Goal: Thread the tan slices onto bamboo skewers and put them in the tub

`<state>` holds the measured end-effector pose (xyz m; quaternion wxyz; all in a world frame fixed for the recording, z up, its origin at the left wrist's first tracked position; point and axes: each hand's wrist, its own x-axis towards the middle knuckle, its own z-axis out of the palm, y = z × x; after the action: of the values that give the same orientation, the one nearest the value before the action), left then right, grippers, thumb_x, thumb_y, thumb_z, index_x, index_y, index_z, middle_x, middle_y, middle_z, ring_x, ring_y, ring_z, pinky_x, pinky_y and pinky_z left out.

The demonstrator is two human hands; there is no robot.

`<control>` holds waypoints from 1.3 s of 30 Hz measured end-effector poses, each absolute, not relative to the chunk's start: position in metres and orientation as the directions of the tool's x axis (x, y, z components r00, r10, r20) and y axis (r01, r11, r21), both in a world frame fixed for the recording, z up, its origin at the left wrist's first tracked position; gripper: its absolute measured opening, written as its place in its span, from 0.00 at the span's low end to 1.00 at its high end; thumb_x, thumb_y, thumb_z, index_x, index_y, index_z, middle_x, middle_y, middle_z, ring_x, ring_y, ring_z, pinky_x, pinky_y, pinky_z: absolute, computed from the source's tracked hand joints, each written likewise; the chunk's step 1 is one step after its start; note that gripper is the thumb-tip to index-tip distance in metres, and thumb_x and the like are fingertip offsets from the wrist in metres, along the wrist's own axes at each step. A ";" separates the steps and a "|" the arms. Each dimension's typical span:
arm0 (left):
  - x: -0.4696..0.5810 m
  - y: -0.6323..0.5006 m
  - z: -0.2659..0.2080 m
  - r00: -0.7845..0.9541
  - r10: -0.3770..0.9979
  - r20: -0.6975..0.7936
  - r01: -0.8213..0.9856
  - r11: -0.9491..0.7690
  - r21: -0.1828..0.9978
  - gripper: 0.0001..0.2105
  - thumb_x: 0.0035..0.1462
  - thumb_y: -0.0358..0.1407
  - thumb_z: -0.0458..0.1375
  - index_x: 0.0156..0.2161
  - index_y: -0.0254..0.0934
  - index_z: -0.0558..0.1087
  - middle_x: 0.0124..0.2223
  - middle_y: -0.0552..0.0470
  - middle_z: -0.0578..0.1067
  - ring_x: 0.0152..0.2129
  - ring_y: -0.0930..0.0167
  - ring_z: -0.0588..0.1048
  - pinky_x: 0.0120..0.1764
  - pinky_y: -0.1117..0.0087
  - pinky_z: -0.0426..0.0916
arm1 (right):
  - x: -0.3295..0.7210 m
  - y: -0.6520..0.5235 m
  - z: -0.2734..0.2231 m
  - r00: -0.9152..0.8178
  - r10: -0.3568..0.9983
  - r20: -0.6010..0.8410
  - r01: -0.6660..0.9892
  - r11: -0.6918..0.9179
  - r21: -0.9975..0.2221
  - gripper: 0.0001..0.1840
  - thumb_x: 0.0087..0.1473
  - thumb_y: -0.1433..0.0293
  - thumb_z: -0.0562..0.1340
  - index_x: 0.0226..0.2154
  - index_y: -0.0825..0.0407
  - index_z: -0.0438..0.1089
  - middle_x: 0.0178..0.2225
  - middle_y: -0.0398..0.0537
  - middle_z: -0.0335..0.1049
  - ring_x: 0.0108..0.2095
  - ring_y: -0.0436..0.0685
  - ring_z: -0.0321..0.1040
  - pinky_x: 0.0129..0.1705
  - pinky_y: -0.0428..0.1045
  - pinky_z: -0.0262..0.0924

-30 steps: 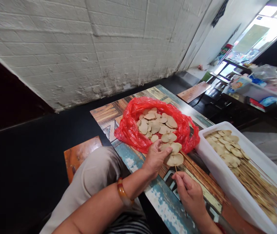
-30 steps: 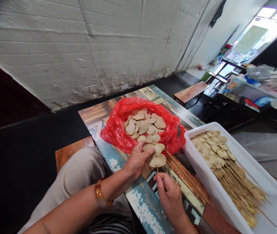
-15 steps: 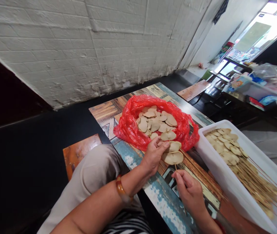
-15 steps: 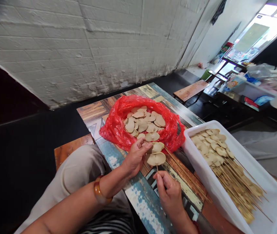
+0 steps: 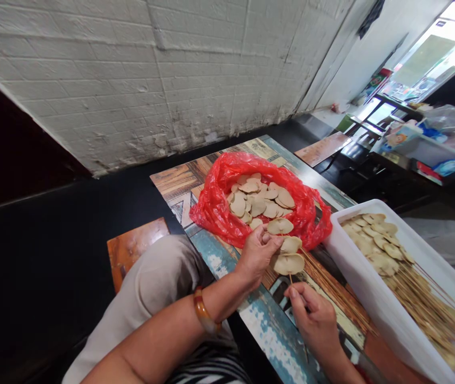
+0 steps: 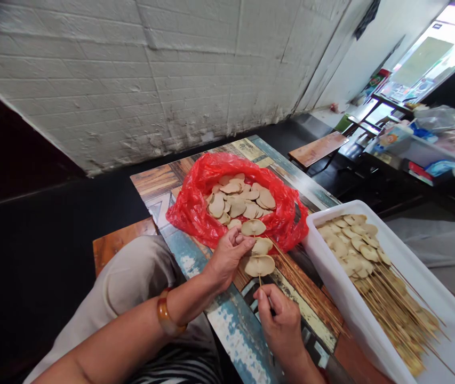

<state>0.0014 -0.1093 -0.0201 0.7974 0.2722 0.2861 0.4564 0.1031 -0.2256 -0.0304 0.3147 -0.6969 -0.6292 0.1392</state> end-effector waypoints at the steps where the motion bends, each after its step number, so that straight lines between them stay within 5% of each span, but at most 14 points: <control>1: 0.001 -0.110 -0.021 0.420 0.884 -0.205 -0.563 0.430 0.705 0.19 0.41 0.39 0.64 0.39 0.35 0.66 0.26 0.57 0.69 0.22 0.78 0.67 0.28 0.78 0.60 | 0.103 -0.225 -0.031 0.173 0.963 0.204 0.790 -0.012 -0.613 0.16 0.56 0.65 0.50 0.22 0.51 0.66 0.13 0.37 0.58 0.13 0.48 0.56 0.18 0.43 0.51; 13: -0.001 -0.109 -0.017 0.405 0.897 -0.178 -0.614 0.411 0.674 0.21 0.45 0.39 0.61 0.44 0.36 0.64 0.34 0.51 0.72 0.29 0.74 0.71 0.33 0.74 0.63 | 0.109 -0.232 -0.029 0.168 0.970 0.177 0.781 -0.021 -0.624 0.15 0.56 0.66 0.51 0.21 0.51 0.64 0.12 0.35 0.55 0.13 0.47 0.55 0.18 0.43 0.49; 28: -0.001 -0.110 -0.020 0.438 0.870 -0.226 -0.526 0.451 0.720 0.21 0.43 0.40 0.62 0.42 0.36 0.63 0.23 0.58 0.69 0.20 0.76 0.70 0.27 0.74 0.64 | 0.113 -0.262 -0.032 0.135 0.973 0.186 0.794 0.006 -0.608 0.15 0.55 0.68 0.51 0.20 0.52 0.63 0.14 0.38 0.58 0.14 0.46 0.55 0.18 0.42 0.49; 39: 0.003 -0.110 -0.024 0.429 0.882 -0.195 -0.512 0.415 0.752 0.19 0.44 0.38 0.61 0.42 0.36 0.64 0.24 0.59 0.67 0.21 0.78 0.66 0.27 0.76 0.63 | 0.112 -0.260 -0.023 0.100 0.974 0.205 0.784 0.050 -0.618 0.16 0.55 0.69 0.51 0.19 0.52 0.63 0.14 0.38 0.58 0.13 0.46 0.56 0.17 0.42 0.50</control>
<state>0.0026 -0.1103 -0.0237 0.7865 0.3098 0.2983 0.4432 0.1121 -0.2602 -0.0226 0.3126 -0.6725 -0.6535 0.1513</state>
